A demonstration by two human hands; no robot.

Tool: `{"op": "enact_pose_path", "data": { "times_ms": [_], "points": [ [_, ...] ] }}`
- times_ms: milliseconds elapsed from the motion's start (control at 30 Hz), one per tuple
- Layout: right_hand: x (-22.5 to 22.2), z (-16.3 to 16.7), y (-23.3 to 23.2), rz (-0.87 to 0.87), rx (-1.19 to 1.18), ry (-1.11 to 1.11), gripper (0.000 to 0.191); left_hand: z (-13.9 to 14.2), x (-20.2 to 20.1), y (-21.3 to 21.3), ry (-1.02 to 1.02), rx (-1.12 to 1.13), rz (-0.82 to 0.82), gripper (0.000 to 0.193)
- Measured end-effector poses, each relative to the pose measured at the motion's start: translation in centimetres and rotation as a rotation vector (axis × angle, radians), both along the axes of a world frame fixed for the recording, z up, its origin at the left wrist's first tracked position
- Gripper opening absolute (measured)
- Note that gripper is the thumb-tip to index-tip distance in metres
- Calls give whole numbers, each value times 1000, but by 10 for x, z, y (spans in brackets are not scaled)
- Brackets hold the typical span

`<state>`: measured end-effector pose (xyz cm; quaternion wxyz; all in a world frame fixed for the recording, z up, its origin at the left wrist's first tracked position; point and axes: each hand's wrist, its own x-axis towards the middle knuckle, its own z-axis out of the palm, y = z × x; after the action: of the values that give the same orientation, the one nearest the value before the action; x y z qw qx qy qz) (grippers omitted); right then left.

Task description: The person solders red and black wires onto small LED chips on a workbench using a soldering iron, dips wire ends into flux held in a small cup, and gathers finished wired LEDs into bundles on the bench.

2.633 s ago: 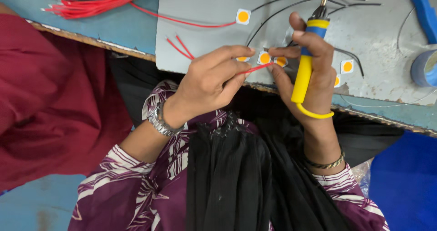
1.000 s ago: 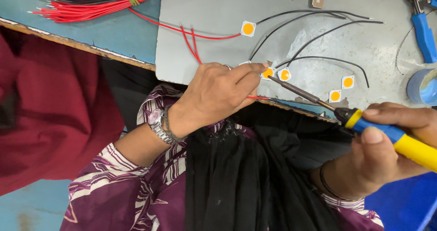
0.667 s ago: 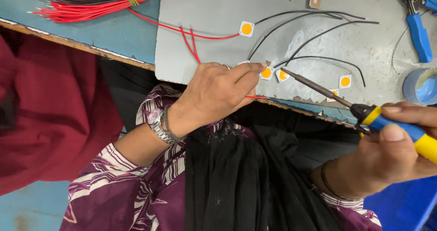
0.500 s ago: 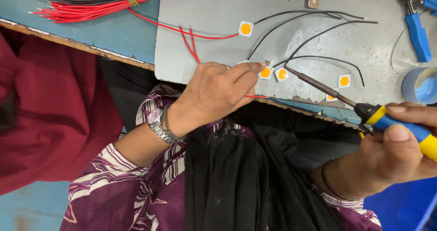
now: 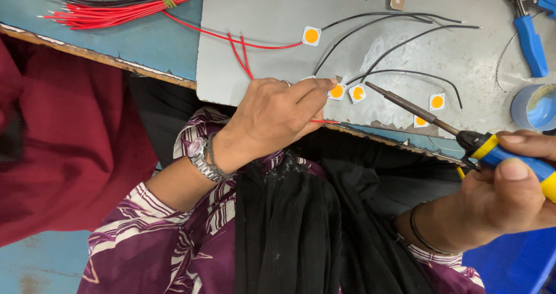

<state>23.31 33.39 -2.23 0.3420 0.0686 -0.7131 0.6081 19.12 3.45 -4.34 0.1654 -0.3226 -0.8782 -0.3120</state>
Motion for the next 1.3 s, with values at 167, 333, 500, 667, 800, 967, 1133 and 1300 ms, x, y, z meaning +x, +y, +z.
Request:
{"op": "enact_pose_path", "data": {
  "times_ms": [167,333,500,667,800,967,1133,1300],
  "points": [
    [0,-2,1,23,-25,17,30,0,-1,0,-1,9,-3,34],
    [0,-2,5,-6,-8,-17,31,0,-1,0,7,5,2,33],
    [1,-3,6,39,-15,-2,31,0,-1,0,3,7,-3,32],
    [2,-7,13,37,-47,-7,33,2,-1,0,1,16,-3,33],
    [3,-12,27,3,-54,9,33,5,0,0,5,40,-15,31],
    [5,-23,43,-72,-129,39,34,3,3,-1,12,105,22,19],
    [7,-32,40,-28,-248,41,43,1,5,0,-23,262,31,18],
    [10,-36,22,-45,-187,87,47,2,6,1,-26,253,31,17]
  ]
}}
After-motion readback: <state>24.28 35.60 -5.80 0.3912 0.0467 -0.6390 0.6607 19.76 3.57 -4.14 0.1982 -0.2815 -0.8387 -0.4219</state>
